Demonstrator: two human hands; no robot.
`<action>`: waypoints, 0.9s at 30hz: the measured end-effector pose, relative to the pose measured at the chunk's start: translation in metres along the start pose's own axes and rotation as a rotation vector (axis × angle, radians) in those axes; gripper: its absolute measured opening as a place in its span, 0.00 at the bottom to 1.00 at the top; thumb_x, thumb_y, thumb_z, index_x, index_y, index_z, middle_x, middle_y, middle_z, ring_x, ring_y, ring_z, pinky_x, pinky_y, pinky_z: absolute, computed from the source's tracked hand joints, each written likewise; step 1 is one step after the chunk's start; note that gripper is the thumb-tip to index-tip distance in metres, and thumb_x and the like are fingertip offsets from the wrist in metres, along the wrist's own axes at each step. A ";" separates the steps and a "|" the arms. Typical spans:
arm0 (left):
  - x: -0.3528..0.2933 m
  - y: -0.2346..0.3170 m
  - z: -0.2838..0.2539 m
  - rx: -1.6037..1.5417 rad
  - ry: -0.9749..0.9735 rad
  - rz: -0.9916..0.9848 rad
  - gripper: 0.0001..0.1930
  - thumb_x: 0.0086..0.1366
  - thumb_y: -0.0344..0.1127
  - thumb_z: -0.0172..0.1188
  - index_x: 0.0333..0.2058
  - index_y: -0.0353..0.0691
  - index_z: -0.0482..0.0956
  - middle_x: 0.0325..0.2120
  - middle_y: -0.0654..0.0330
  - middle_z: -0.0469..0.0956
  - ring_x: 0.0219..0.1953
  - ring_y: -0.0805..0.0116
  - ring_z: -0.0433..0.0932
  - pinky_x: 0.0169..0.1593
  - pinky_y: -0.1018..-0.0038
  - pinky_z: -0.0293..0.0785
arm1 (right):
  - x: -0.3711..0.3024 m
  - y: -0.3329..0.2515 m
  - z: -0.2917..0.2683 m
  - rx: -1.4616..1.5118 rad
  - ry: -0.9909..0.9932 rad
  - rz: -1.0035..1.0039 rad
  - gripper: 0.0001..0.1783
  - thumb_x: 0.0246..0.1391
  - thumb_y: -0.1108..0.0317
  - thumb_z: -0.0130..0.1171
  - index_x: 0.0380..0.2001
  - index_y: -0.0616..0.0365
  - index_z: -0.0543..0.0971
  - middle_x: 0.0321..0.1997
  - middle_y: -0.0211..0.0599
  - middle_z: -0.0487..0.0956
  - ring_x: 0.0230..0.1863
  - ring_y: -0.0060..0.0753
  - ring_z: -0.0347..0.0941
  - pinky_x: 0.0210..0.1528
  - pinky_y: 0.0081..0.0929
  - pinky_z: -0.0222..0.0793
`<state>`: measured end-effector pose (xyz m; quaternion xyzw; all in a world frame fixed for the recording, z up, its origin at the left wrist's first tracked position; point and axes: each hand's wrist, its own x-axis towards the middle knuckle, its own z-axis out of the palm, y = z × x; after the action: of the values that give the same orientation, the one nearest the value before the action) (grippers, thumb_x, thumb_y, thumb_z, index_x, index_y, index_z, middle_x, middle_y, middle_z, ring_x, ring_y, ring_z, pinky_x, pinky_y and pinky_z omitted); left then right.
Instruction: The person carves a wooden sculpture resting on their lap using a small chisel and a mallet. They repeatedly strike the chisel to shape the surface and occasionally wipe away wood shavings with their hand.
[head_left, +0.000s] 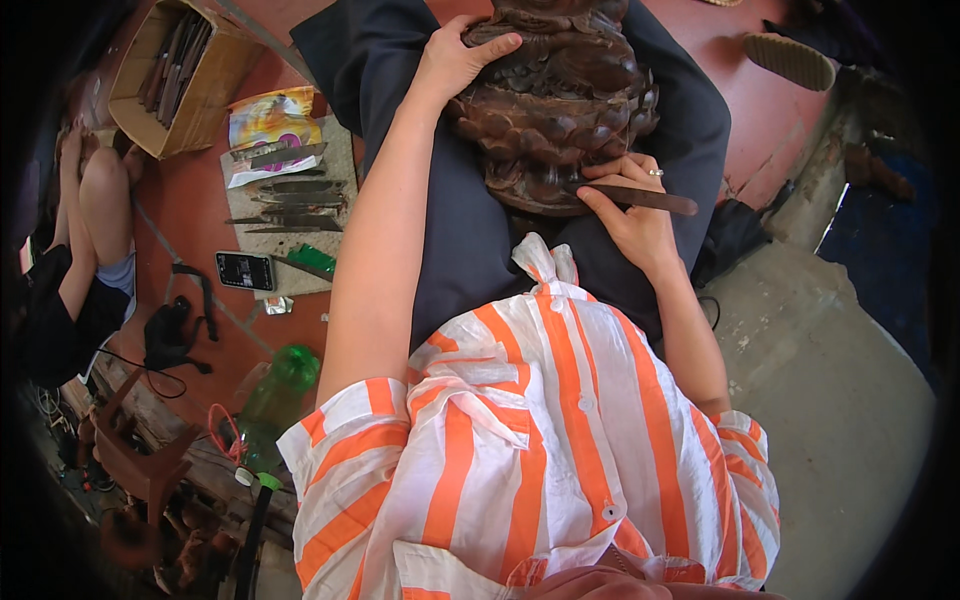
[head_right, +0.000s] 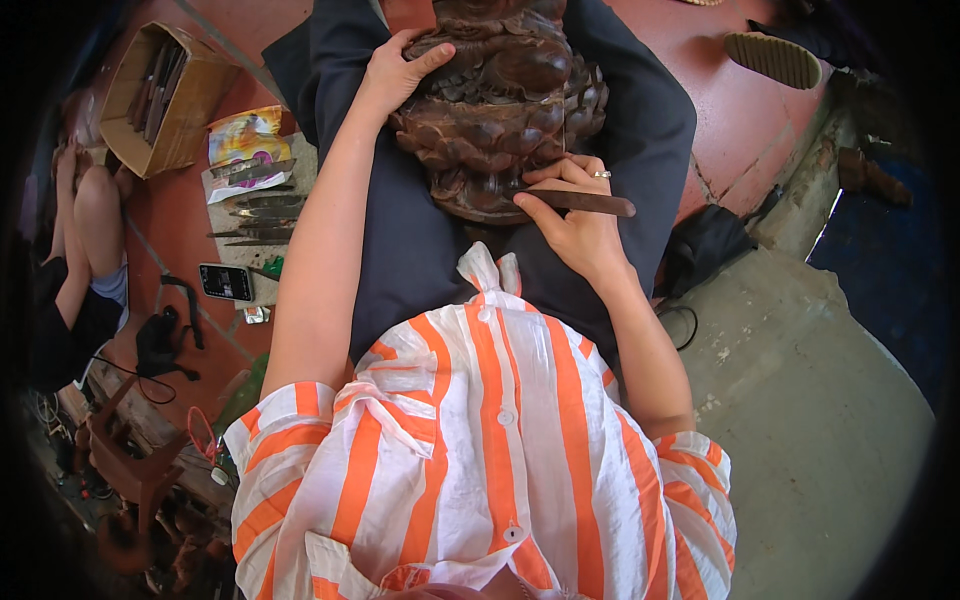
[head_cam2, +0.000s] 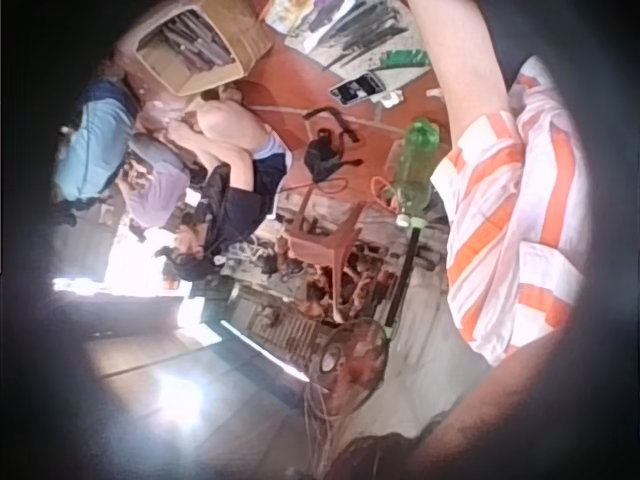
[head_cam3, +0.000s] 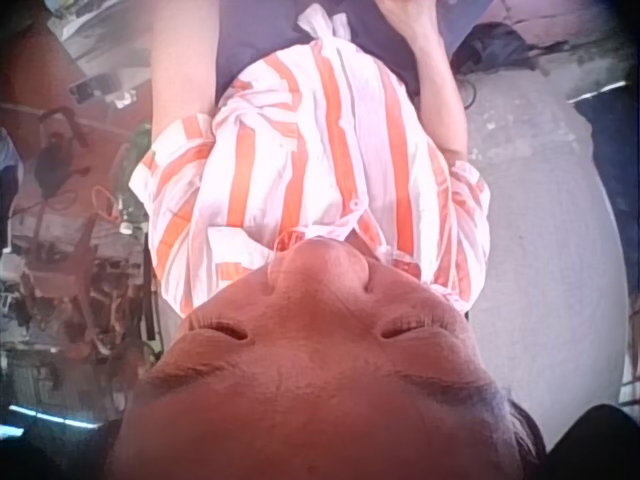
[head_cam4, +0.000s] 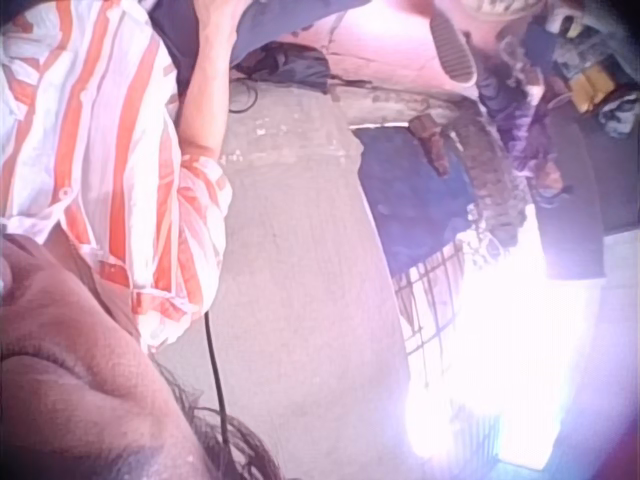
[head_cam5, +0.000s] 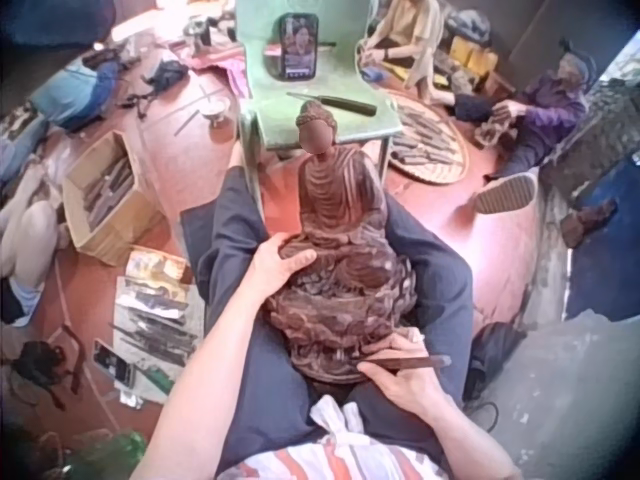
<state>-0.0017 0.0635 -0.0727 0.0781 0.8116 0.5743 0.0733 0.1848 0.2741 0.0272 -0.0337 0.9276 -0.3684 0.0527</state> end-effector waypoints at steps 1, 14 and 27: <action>0.000 -0.002 0.000 -0.005 0.000 0.000 0.49 0.41 0.72 0.69 0.51 0.34 0.76 0.43 0.47 0.80 0.49 0.55 0.79 0.52 0.66 0.73 | 0.000 0.002 -0.001 0.018 -0.002 -0.007 0.08 0.48 0.66 0.68 0.29 0.59 0.84 0.38 0.32 0.82 0.52 0.44 0.67 0.54 0.38 0.62; 0.000 -0.003 0.002 -0.014 0.010 0.012 0.48 0.42 0.70 0.70 0.50 0.32 0.77 0.43 0.48 0.81 0.48 0.56 0.80 0.52 0.66 0.74 | -0.001 0.004 0.003 0.067 0.062 -0.044 0.08 0.47 0.67 0.68 0.28 0.59 0.84 0.36 0.32 0.81 0.51 0.45 0.68 0.54 0.39 0.63; -0.001 -0.002 0.003 -0.059 0.006 0.017 0.47 0.41 0.70 0.70 0.50 0.33 0.77 0.42 0.48 0.81 0.48 0.57 0.80 0.52 0.67 0.74 | 0.002 -0.010 -0.001 0.100 0.043 0.077 0.10 0.48 0.67 0.68 0.30 0.62 0.82 0.36 0.38 0.81 0.42 0.43 0.74 0.47 0.35 0.67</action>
<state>-0.0005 0.0654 -0.0750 0.0812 0.7938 0.5989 0.0684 0.1827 0.2675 0.0349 0.0126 0.9096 -0.4124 0.0487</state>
